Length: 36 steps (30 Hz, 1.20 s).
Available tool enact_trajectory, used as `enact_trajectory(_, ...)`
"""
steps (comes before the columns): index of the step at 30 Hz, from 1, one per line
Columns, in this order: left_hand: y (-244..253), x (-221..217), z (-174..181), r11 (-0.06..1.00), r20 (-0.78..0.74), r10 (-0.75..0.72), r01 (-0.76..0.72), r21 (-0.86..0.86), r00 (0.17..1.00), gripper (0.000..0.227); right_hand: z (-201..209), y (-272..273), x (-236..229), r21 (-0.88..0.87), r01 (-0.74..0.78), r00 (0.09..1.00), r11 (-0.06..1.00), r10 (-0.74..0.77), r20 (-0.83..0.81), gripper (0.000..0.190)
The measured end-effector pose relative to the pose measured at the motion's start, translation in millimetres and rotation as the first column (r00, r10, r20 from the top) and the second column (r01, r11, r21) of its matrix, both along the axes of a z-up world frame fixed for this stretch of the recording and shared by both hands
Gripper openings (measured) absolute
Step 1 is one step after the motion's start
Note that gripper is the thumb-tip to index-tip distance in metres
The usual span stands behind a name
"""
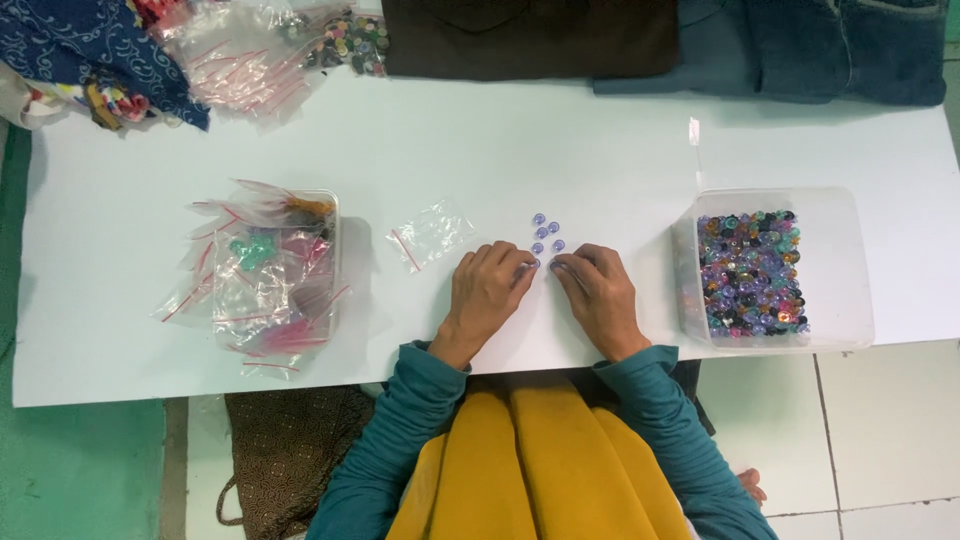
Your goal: Sorting small colorful buttons from a container into small plastic bags on a white work table.
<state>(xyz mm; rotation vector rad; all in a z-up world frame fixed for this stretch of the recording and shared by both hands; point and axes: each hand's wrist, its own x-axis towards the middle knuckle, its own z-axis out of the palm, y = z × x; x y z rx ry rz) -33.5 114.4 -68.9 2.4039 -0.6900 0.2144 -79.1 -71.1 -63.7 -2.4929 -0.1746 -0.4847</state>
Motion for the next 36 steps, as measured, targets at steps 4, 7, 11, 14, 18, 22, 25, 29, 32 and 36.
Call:
enact_trajectory(4,1.5,-1.3,4.0,0.999,-0.036,0.010,-0.011,-0.038,0.999,0.013,-9.7,-4.1,-0.5,0.037,-0.008,1.000,0.999,0.008,-0.017,0.013)
enact_trajectory(7,4.0,-1.7,5.4,0.998,-0.060,0.009,-0.013,-0.066,0.998,0.014,-5.9,-2.4,-0.6,0.038,-0.006,1.000,0.999,0.007,-0.020,0.013)
enact_trajectory(11,5.8,-1.9,3.1,0.990,-0.121,0.012,-0.028,-0.137,0.993,0.013,-3.5,-1.7,-1.1,0.055,-0.007,0.999,0.998,0.009,-0.040,0.013)
enact_trajectory(14,6.6,-2.1,1.3,0.987,-0.142,0.012,-0.035,-0.156,0.990,0.012,-5.2,-2.3,-2.0,0.066,-0.003,0.999,0.998,0.006,-0.045,0.014)
enact_trajectory(18,6.8,-2.0,0.6,0.987,-0.147,0.014,-0.037,-0.155,0.989,0.012,-6.3,-3.5,-1.5,0.067,-0.001,0.999,0.998,0.005,-0.051,0.014)
enact_trajectory(22,6.5,-1.2,1.5,0.986,-0.149,0.010,-0.034,-0.163,0.989,0.012,-8.9,-4.5,-1.2,0.076,-0.001,0.999,0.997,0.005,-0.052,0.015)
enact_trajectory(25,6.5,-1.5,1.4,0.987,-0.160,0.017,-0.042,-0.157,0.987,0.012,-8.3,-4.8,-2.0,0.077,-0.004,0.998,0.997,0.009,-0.063,0.015)
enact_trajectory(29,6.7,-1.8,3.4,0.985,-0.155,0.018,-0.043,-0.165,0.988,0.010,-7.0,-5.0,-1.6,0.099,-0.016,0.997,0.995,0.022,-0.068,0.015)
enact_trajectory(32,6.8,-1.8,2.3,0.984,-0.163,0.022,-0.050,-0.170,0.986,0.009,-6.4,-5.7,-2.3,0.121,-0.020,0.998,0.992,0.028,-0.064,0.016)
enact_trajectory(36,5.3,-1.2,6.3,0.981,-0.177,0.023,-0.056,-0.184,0.984,0.008,-7.8,-7.6,-5.2,0.195,-0.004,0.999,0.981,0.012,-0.039,0.016)
